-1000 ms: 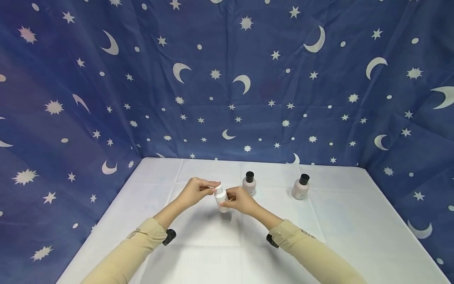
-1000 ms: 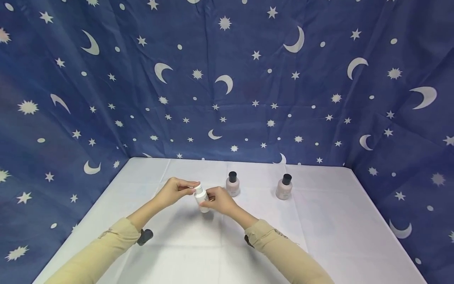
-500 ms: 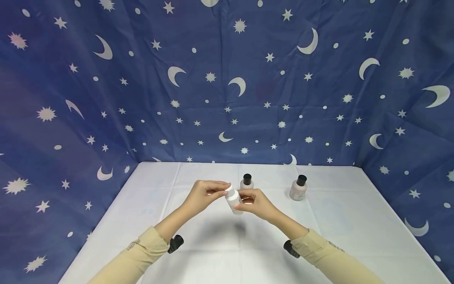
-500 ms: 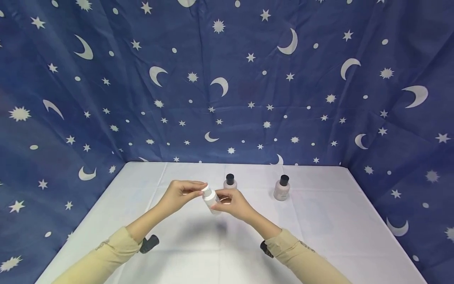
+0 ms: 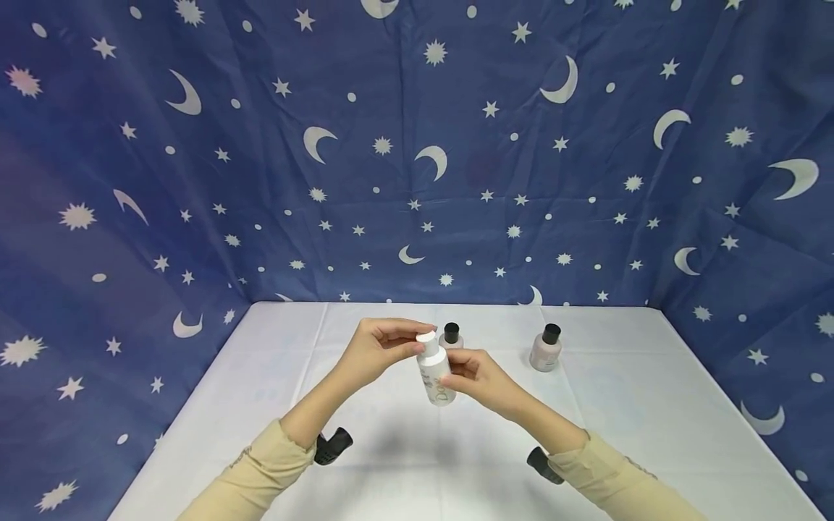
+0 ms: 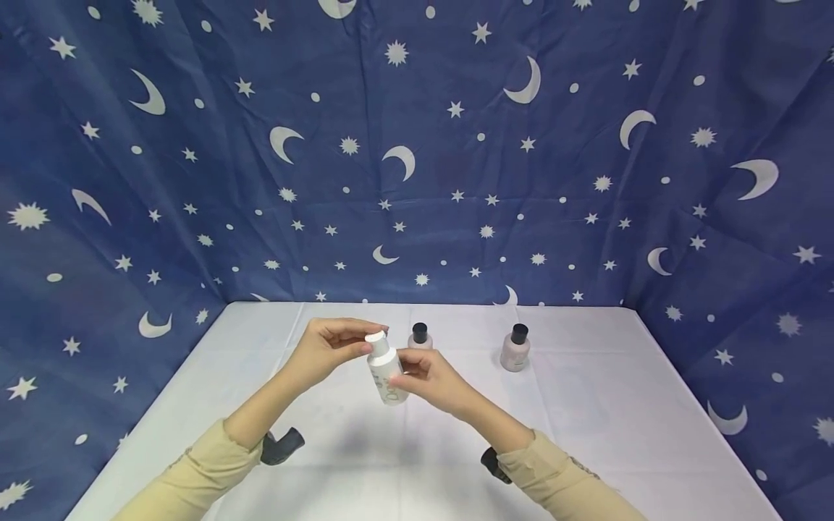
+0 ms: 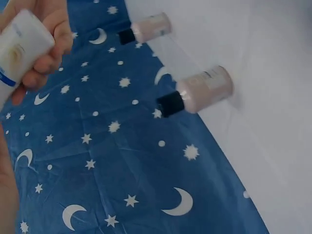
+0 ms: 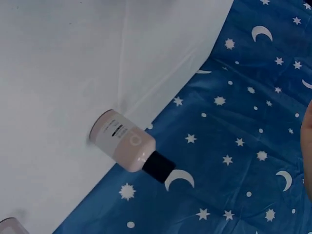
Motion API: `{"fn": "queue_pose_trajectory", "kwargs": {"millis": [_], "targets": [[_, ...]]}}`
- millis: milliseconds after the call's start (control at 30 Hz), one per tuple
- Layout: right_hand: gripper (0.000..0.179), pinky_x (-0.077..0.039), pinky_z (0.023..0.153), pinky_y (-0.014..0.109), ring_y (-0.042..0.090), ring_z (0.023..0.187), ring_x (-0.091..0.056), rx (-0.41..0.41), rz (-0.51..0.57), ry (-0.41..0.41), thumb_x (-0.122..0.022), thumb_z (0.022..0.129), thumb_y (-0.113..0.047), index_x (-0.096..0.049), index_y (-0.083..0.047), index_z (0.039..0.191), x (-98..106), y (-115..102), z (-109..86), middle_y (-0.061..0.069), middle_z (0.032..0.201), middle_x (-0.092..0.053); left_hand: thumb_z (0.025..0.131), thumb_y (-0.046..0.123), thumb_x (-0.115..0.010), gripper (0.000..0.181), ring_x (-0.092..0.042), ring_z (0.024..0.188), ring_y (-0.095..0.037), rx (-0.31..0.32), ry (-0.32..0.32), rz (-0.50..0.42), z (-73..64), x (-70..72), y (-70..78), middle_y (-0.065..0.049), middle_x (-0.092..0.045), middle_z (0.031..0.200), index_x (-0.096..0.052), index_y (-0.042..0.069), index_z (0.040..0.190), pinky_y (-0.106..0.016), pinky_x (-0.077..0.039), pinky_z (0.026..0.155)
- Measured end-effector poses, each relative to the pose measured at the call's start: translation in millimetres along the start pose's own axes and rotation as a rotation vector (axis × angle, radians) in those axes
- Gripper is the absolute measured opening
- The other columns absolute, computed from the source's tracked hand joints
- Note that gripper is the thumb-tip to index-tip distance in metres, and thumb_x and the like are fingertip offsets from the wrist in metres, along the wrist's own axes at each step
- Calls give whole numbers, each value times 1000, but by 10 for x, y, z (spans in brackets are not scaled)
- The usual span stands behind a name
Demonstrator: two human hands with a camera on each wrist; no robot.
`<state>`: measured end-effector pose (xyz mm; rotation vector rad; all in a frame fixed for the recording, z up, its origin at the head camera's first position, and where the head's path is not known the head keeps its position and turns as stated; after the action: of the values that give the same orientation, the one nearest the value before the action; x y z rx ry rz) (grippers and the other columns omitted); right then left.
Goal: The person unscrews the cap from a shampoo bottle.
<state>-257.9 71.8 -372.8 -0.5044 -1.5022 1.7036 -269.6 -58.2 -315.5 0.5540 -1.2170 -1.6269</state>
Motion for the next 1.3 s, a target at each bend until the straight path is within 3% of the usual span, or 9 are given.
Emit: {"fn": "queue_pose_trajectory", "kwargs": {"millis": [100, 200, 333, 500, 800, 967, 1067, 1200, 1300], "targets": [[58, -50, 94, 26, 5, 104, -62, 31, 112, -93, -58, 94, -27, -42, 17, 129, -74, -59, -18, 26, 123, -59, 80, 18, -74, 48, -67, 95, -5, -4, -60, -122, 19, -40, 51, -7, -71, 109, -60, -14, 113, -26, -56, 83], [52, -48, 97, 29, 11, 111, -62, 64, 256, -219, -56, 95, -33, -49, 4, 130, -192, -103, -51, 6, 119, -67, 79, 23, -73, 40, -67, 98, -7, -45, -152, -227, 22, -128, 103, 9, -72, 104, -68, 0, 111, -25, -56, 83], [38, -47, 98, 30, 11, 110, -61, 61, 427, -361, -55, 94, -41, -56, -18, 124, -356, -132, -132, -7, 114, -68, 82, 21, -70, 25, -65, 104, -7, -142, -312, -333, 14, -295, 189, 11, -70, 109, -72, 25, 107, -22, -55, 84], [41, -47, 100, 28, 8, 107, -60, 85, 605, -471, -54, 93, -46, -54, -18, 122, -492, -168, -204, -8, 112, -65, 85, 21, -68, 29, -63, 107, -6, -183, -419, -396, 14, -430, 250, 12, -68, 115, -69, 29, 112, -21, -54, 85], [39, -43, 105, 31, 9, 114, -57, 92, 592, -526, -48, 97, -43, -49, -17, 126, -537, -250, -216, -8, 118, -60, 88, 23, -63, 31, -61, 110, -3, -130, -587, -428, 34, -470, 268, 15, -67, 115, -65, 31, 118, -19, -49, 94], [42, -43, 104, 33, 11, 116, -55, 147, 428, -452, -42, 99, -40, -46, -10, 128, -441, -272, -198, -6, 119, -59, 87, 24, -64, 27, -63, 105, -4, -125, -519, -343, 48, -395, 256, 13, -70, 108, -69, 29, 114, -19, -51, 89], [52, -47, 100, 32, 11, 114, -57, 178, 328, -391, -41, 100, -40, -43, 5, 126, -351, -297, -179, -6, 117, -60, 86, 23, -65, 34, -63, 106, -6, -136, -468, -289, 70, -344, 283, 9, -71, 108, -67, 3, 114, -22, -52, 90], [62, -48, 97, 29, 9, 112, -59, 190, 251, -311, -45, 99, -34, -32, 21, 127, -237, -317, -148, -7, 117, -62, 85, 18, -66, 49, -64, 104, -6, -163, -422, -166, 101, -309, 349, -21, -68, 108, -55, -25, 106, -29, -55, 89], [58, -50, 96, 27, 9, 111, -61, 195, 196, -223, -49, 99, -25, -32, 22, 129, -127, -316, -122, 1, 119, -64, 83, 12, -69, 41, -65, 99, -3, -140, -337, -63, 137, -274, 362, -37, -61, 105, -59, -21, 105, -32, -57, 85]]}}
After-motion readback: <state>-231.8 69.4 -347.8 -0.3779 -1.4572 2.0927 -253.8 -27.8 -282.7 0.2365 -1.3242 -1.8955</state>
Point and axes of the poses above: each hand's wrist, its own z-axis towards the middle knuckle, its own x-axis out of the back of the hand, y = z × x, the point moved 8 cm from there along z, towards the middle knuckle
